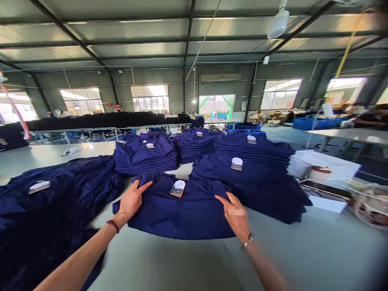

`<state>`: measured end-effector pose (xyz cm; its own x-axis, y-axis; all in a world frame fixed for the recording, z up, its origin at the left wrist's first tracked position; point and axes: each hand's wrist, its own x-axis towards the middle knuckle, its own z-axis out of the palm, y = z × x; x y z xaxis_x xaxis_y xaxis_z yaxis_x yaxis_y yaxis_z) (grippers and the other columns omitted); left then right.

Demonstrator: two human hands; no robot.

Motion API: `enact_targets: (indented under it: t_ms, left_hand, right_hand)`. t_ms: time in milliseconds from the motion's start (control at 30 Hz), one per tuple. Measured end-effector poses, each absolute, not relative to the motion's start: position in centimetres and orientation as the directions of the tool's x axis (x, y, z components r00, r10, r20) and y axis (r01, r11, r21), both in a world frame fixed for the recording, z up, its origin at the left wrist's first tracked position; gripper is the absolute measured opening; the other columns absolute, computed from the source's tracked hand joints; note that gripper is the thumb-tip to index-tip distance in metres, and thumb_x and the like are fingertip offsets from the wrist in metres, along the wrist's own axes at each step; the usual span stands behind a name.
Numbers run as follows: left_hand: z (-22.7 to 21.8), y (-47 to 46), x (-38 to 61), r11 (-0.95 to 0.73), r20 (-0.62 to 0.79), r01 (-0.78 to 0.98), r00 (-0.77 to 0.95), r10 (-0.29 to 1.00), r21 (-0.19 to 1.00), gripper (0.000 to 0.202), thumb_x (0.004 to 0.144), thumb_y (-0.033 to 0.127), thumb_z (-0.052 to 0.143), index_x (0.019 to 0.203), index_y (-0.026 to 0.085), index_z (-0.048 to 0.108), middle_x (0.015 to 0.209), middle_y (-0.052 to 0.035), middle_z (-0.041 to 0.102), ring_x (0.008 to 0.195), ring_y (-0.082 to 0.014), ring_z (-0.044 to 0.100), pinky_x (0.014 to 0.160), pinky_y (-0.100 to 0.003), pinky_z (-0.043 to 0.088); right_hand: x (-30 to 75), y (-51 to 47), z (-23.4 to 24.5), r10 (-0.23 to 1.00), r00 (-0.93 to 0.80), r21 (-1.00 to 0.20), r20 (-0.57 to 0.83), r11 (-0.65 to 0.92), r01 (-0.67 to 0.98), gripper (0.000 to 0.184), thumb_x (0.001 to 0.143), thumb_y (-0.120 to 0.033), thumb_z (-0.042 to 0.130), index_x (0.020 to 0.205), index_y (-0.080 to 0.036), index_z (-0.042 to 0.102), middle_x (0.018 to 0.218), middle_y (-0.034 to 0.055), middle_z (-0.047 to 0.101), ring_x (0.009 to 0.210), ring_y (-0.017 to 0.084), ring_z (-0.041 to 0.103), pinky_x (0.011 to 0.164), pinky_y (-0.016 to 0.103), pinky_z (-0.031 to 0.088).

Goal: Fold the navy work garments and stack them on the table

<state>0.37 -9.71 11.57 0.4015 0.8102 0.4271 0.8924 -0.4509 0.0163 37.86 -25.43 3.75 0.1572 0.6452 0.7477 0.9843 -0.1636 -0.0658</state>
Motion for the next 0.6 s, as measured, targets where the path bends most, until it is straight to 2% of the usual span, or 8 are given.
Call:
enact_targets:
  t_ms: [167,333,600]
  left_hand:
    - [15.1,-8.2,6.6,-0.532,0.533,0.846,0.458,0.711,-0.018,0.066,0.087,0.003,0.042,0.14,0.04,0.052,0.122,-0.0036,0.053,0.092,-0.0152,0.061,0.077,-0.021,0.052]
    - [18.8,-6.5,15.4,-0.631,0.583,0.775,0.525,0.62,-0.027,0.066,0.087,0.004,0.044,0.141,0.042,0.051,0.123,-0.0027,0.052,0.098,-0.0168,0.059,0.077,-0.021,0.049]
    - [21.1,-2.2,29.2,-0.748,0.582,0.652,0.658,0.478,-0.123,0.064,0.092,0.007,0.045,0.145,0.042,0.042,0.135,-0.0054,0.048,0.115,-0.0237,0.052,0.082,-0.028,0.049]
  right_hand:
    - [42.9,-27.5,8.2,0.566,0.168,0.016,0.807,-0.306,0.952,0.05,0.089,-0.007,0.04,0.115,-0.033,0.074,0.119,0.0051,0.068,0.101,0.02,0.064,0.086,0.03,0.056]
    - [50.0,-28.5,12.2,0.531,0.175,0.093,0.829,-0.44,0.893,0.046,0.089,-0.006,0.043,0.115,-0.029,0.074,0.118,0.0076,0.068,0.099,0.019,0.062,0.084,0.028,0.054]
    - [59.3,-29.8,17.5,0.515,0.343,0.169,0.786,-0.712,0.682,0.046,0.089,-0.008,0.047,0.121,-0.032,0.069,0.125,0.0084,0.062,0.099,0.023,0.058,0.065,0.028,0.05]
